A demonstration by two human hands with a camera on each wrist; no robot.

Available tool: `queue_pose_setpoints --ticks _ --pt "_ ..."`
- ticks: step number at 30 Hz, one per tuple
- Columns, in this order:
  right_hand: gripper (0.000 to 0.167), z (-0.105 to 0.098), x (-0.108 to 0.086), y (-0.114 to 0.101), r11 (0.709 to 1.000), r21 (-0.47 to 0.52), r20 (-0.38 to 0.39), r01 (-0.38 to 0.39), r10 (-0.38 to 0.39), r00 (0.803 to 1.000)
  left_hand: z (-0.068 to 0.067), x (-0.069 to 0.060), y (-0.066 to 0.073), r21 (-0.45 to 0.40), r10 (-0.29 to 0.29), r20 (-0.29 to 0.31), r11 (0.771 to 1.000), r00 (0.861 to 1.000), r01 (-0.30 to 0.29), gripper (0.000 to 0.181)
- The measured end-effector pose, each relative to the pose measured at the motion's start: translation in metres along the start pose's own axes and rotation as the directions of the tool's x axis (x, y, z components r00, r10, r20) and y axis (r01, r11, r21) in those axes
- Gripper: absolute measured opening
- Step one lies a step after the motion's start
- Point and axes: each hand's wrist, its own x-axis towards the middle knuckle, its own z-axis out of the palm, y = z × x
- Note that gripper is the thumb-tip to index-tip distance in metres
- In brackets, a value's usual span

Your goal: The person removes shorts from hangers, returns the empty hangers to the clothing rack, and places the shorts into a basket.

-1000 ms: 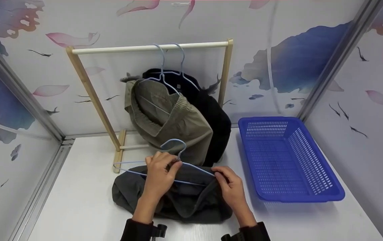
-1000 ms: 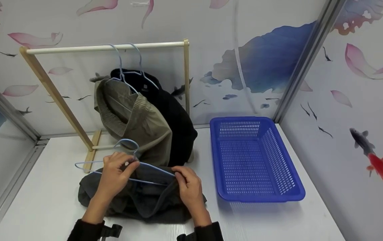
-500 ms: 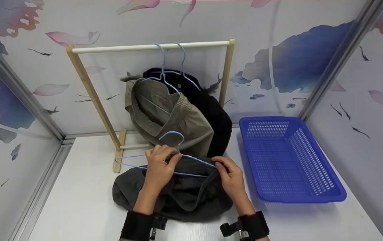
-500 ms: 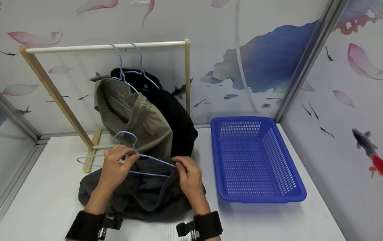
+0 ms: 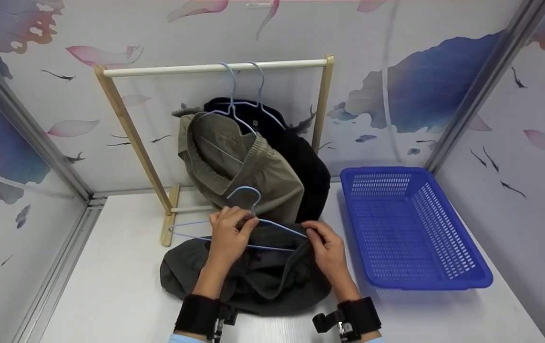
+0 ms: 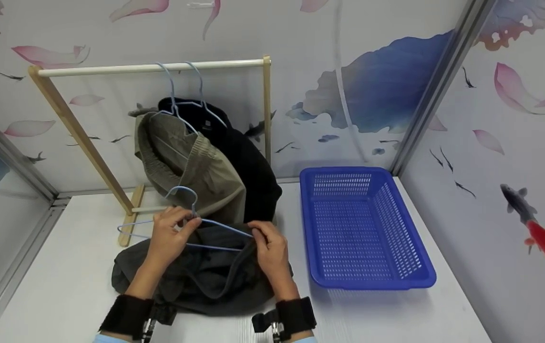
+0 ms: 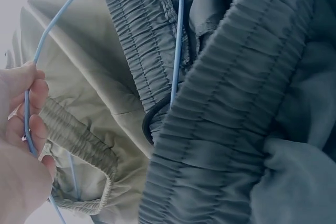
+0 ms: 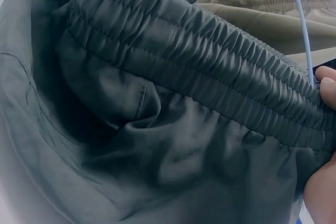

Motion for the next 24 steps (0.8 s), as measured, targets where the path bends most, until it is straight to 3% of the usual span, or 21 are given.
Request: queue_pose_setpoints --ticks 11,24 --pt "0.018 -0.001 -0.012 0.043 0.997 -0.013 0.005 -0.077 0.077 0.997 -0.003 0.0 0.0 0.01 0.008 -0.004 1.0 1.0 -0.008 0.007" --pt "0.02 -0.009 -0.016 0.044 0.984 0.046 0.029 -0.17 0.169 0.985 -0.011 0.0 -0.002 0.002 0.012 -0.023 1.0 1.0 -0.012 0.009"
